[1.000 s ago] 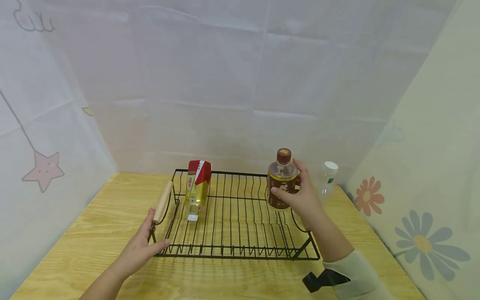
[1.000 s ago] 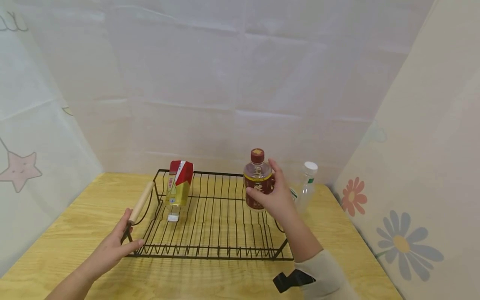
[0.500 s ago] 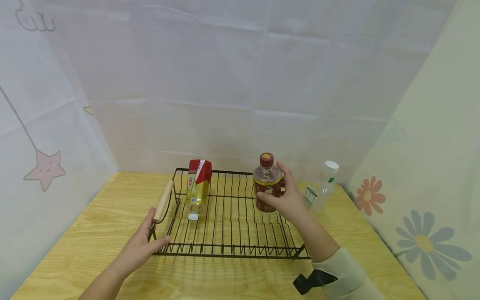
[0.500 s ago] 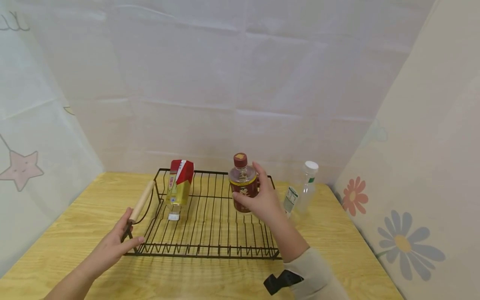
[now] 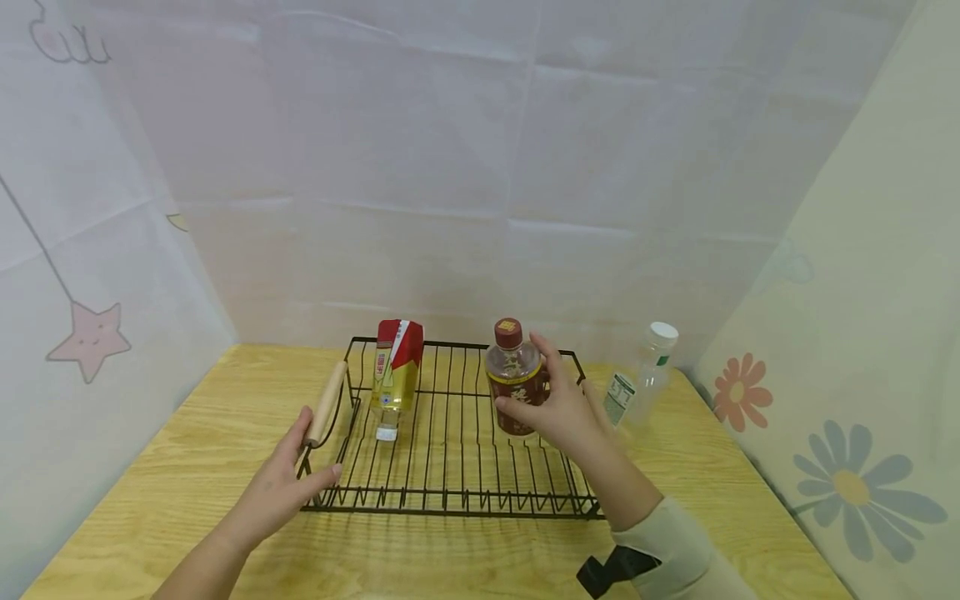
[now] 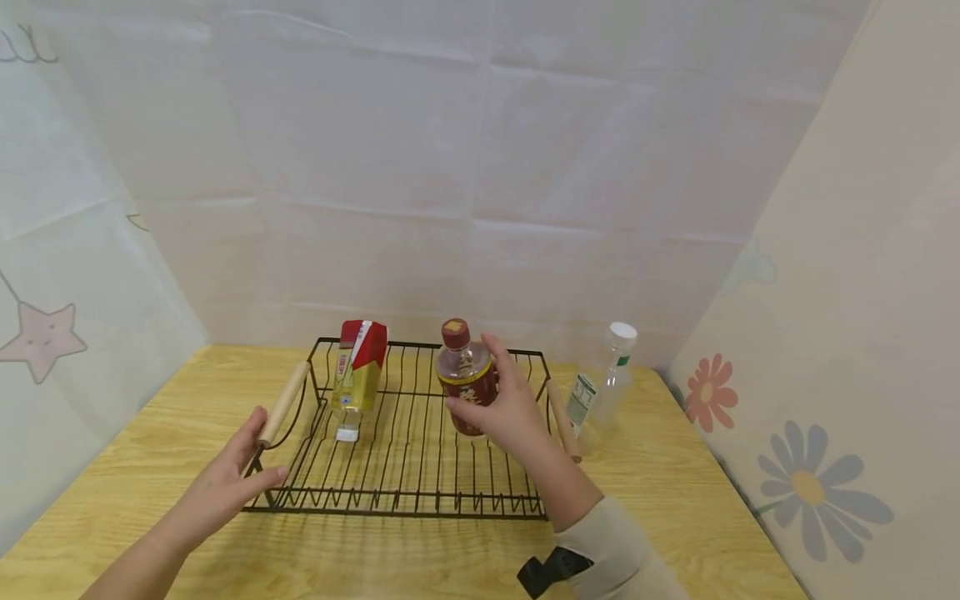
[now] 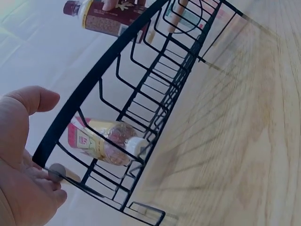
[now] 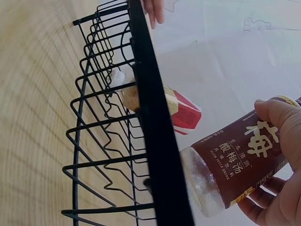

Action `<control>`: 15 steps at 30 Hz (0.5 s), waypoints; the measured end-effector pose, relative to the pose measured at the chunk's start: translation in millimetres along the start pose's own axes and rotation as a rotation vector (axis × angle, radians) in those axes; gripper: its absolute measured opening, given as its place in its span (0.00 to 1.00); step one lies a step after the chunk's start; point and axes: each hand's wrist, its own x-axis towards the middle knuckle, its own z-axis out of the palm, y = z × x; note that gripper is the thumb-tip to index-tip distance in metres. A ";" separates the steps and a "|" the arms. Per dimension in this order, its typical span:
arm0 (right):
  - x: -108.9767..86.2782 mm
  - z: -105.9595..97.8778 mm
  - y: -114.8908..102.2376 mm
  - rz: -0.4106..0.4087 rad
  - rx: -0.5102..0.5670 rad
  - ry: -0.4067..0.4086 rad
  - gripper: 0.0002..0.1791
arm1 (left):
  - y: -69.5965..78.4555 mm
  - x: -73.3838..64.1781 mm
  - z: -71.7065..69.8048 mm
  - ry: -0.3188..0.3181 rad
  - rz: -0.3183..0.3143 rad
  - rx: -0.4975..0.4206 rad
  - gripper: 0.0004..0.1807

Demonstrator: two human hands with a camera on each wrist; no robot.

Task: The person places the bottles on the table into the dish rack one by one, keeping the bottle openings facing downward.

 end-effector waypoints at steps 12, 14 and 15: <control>-3.6 6.9 -2.8 -0.029 -0.058 -0.009 0.51 | 14.6 3.1 2.1 0.058 0.050 0.040 0.47; -4.2 8.8 -3.1 -0.031 -0.070 -0.007 0.51 | 17.2 4.3 3.1 0.053 0.066 0.036 0.46; -4.5 9.9 -3.1 -0.035 -0.078 -0.005 0.51 | 18.6 5.1 3.9 0.048 0.075 0.030 0.46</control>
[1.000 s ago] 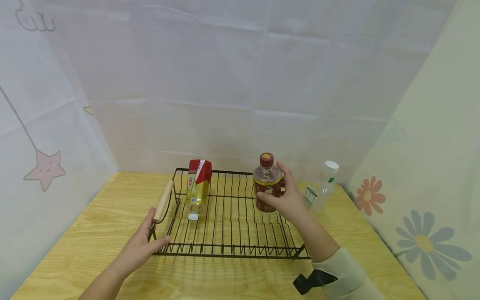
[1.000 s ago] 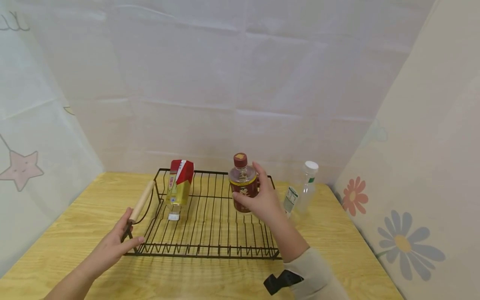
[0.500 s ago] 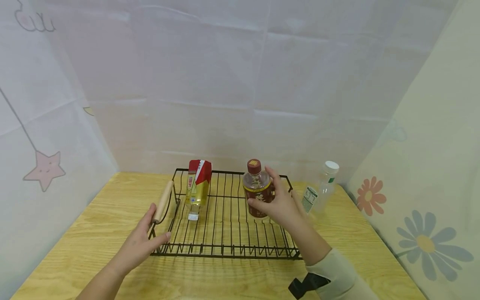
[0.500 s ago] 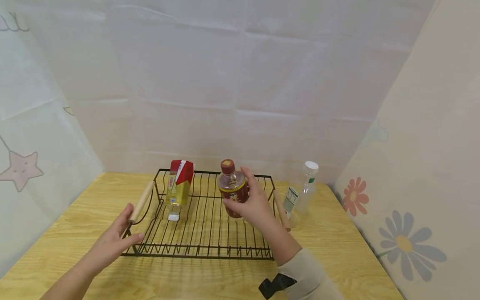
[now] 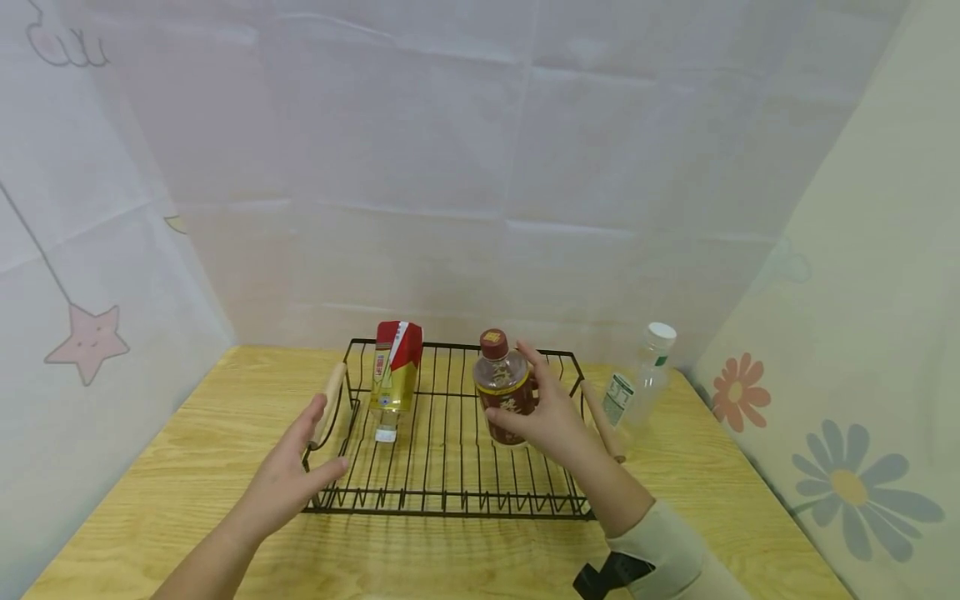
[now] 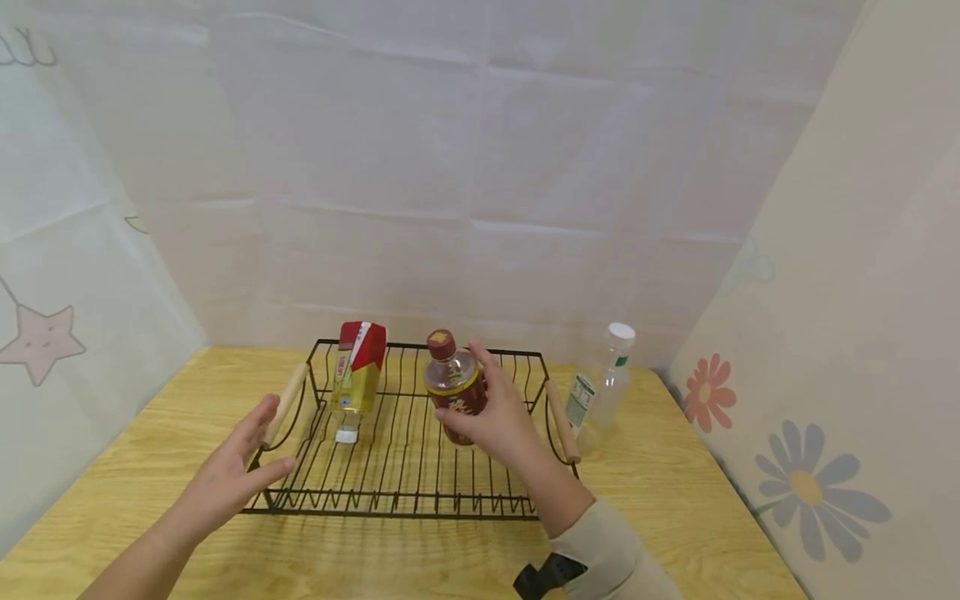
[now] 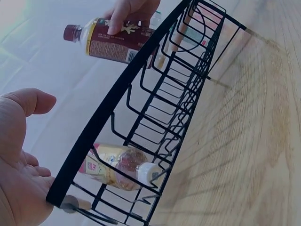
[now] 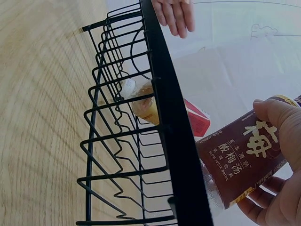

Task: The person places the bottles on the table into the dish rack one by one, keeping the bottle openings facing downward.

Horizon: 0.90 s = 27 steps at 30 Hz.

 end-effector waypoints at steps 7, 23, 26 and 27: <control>-1.9 7.3 -0.9 -0.029 -0.020 0.007 0.51 | 11.7 6.5 10.6 -0.051 0.067 -0.067 0.45; -6.6 18.6 1.6 -0.126 -0.036 -0.021 0.51 | 40.2 25.5 37.2 -0.121 0.186 -0.155 0.43; -7.3 20.8 0.9 -0.164 -0.071 -0.008 0.51 | 43.4 30.0 40.9 -0.128 0.167 -0.155 0.43; -7.7 21.7 0.8 -0.173 -0.089 -0.001 0.51 | 44.5 31.4 42.0 -0.127 0.159 -0.154 0.43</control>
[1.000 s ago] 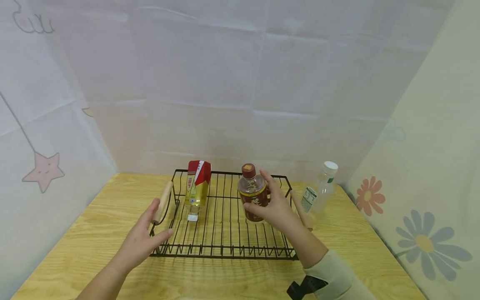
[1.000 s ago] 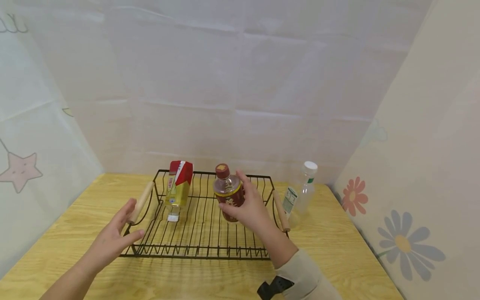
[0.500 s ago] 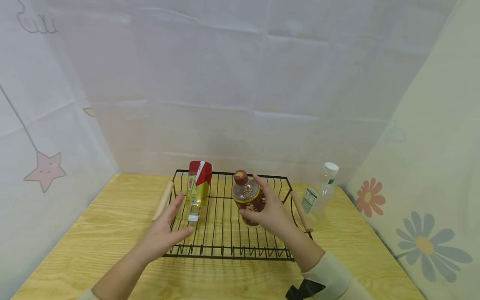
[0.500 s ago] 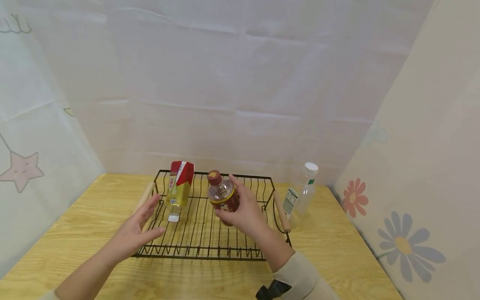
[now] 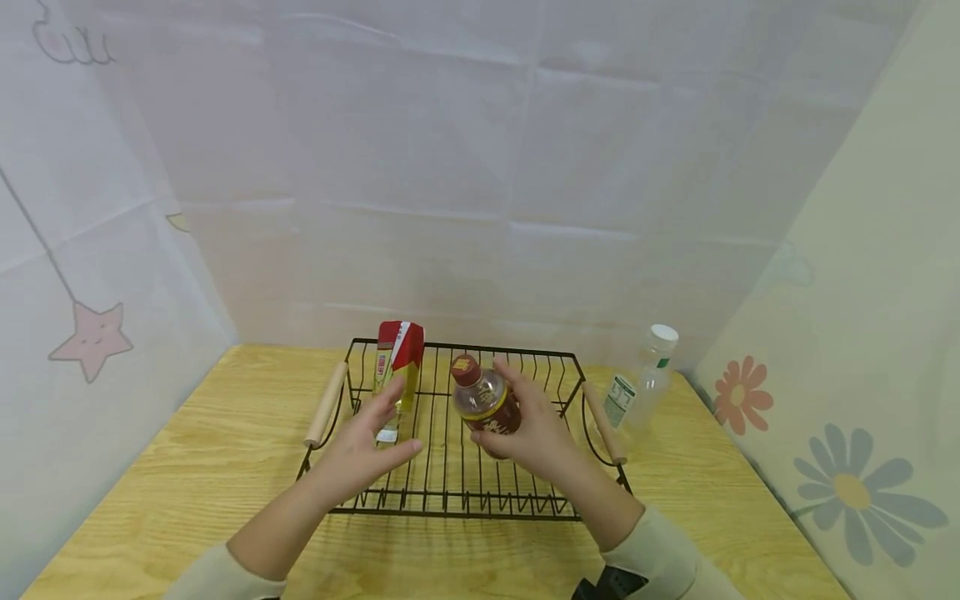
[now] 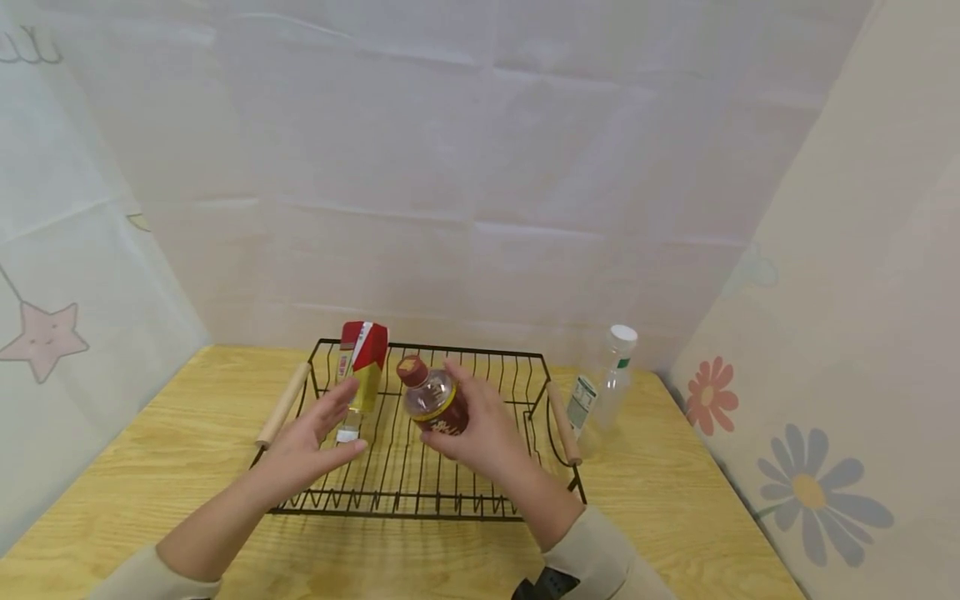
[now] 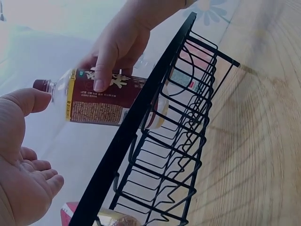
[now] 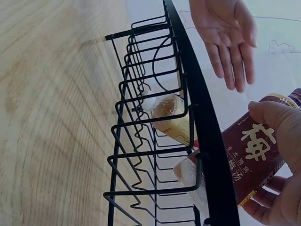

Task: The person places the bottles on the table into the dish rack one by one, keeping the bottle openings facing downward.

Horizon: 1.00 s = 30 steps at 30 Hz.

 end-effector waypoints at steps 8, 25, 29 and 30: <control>-2.6 5.7 -1.8 -0.054 -0.125 0.002 0.50 | 7.2 14.1 6.5 -0.024 -0.022 -0.040 0.43; -4.3 11.6 2.6 -0.260 -0.510 0.075 0.50 | 8.0 24.9 17.6 -0.092 -0.043 -0.164 0.40; -4.3 11.4 3.7 -0.318 -0.568 0.091 0.52 | 9.3 24.0 18.0 -0.096 -0.042 -0.182 0.39; -4.4 11.3 3.4 -0.329 -0.583 0.095 0.52 | 9.4 23.8 18.2 -0.092 -0.042 -0.173 0.38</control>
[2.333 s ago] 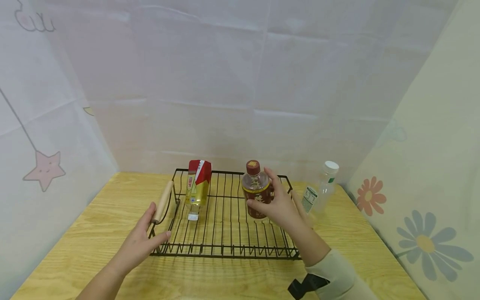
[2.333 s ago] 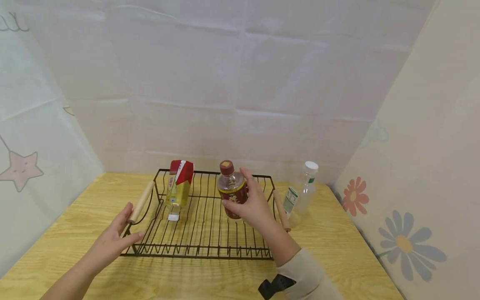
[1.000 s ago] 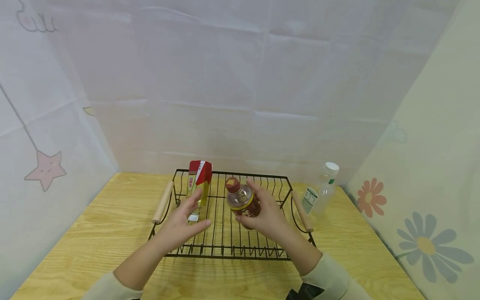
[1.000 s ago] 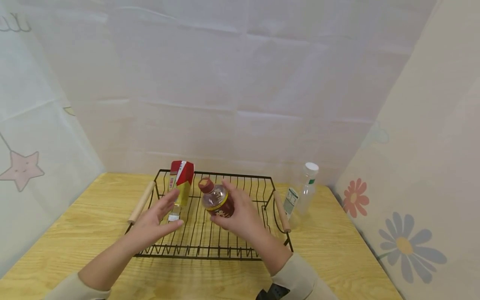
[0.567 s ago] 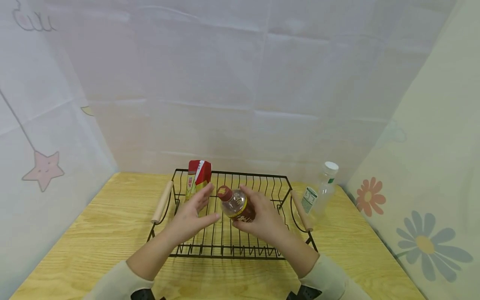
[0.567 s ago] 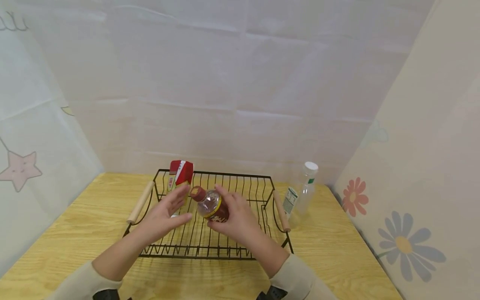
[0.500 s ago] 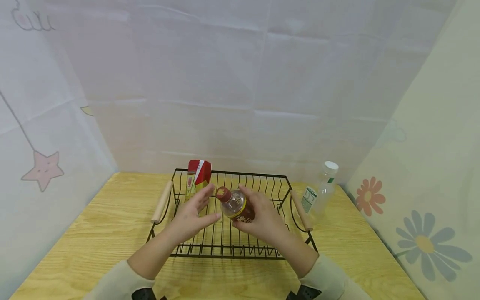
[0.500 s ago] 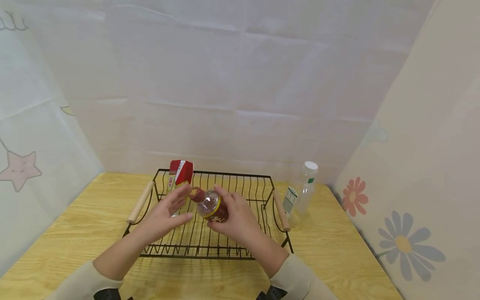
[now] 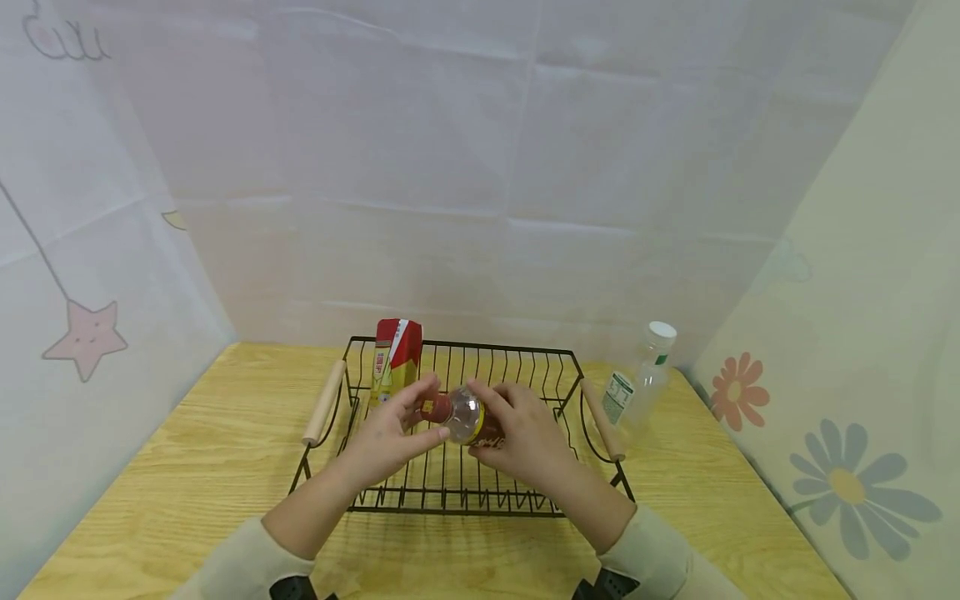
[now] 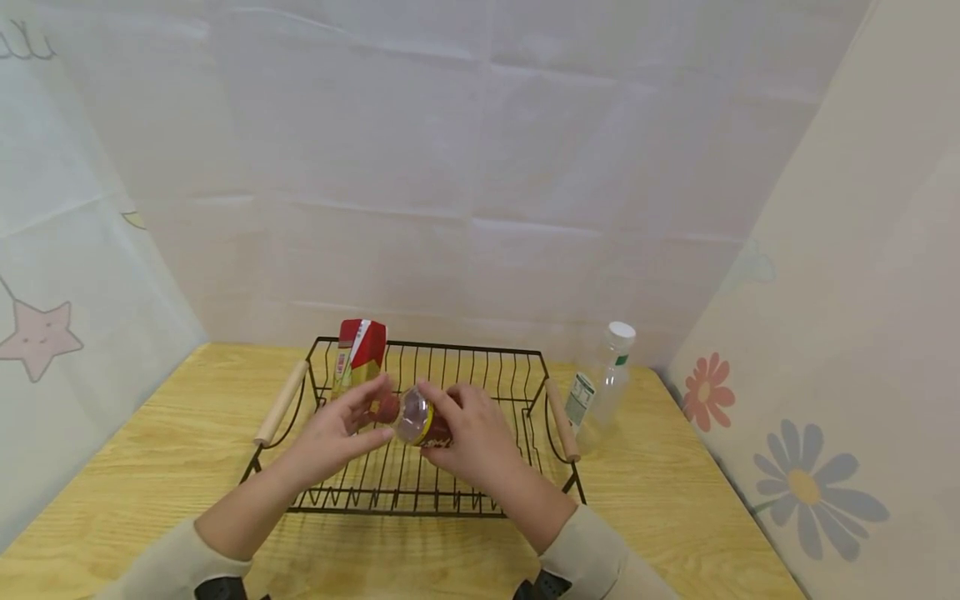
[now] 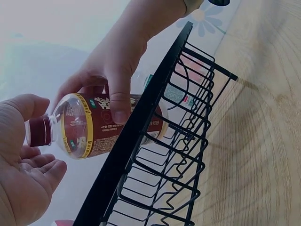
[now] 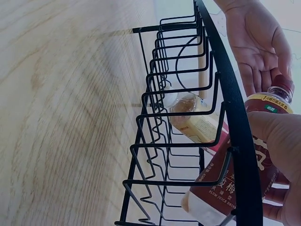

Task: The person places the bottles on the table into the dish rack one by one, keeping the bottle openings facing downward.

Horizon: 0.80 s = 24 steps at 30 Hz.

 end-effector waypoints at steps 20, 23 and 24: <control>1.0 -1.8 -2.6 -0.116 -0.144 -0.026 0.48 | 3.8 -5.2 8.3 0.031 -0.056 0.111 0.33; 0.9 -2.4 -2.8 -0.138 -0.172 -0.027 0.47 | 1.6 -4.3 8.7 0.034 -0.041 0.141 0.31; 0.8 -2.6 -3.0 -0.145 -0.184 -0.027 0.47 | 0.1 -3.7 8.6 0.032 -0.036 0.152 0.30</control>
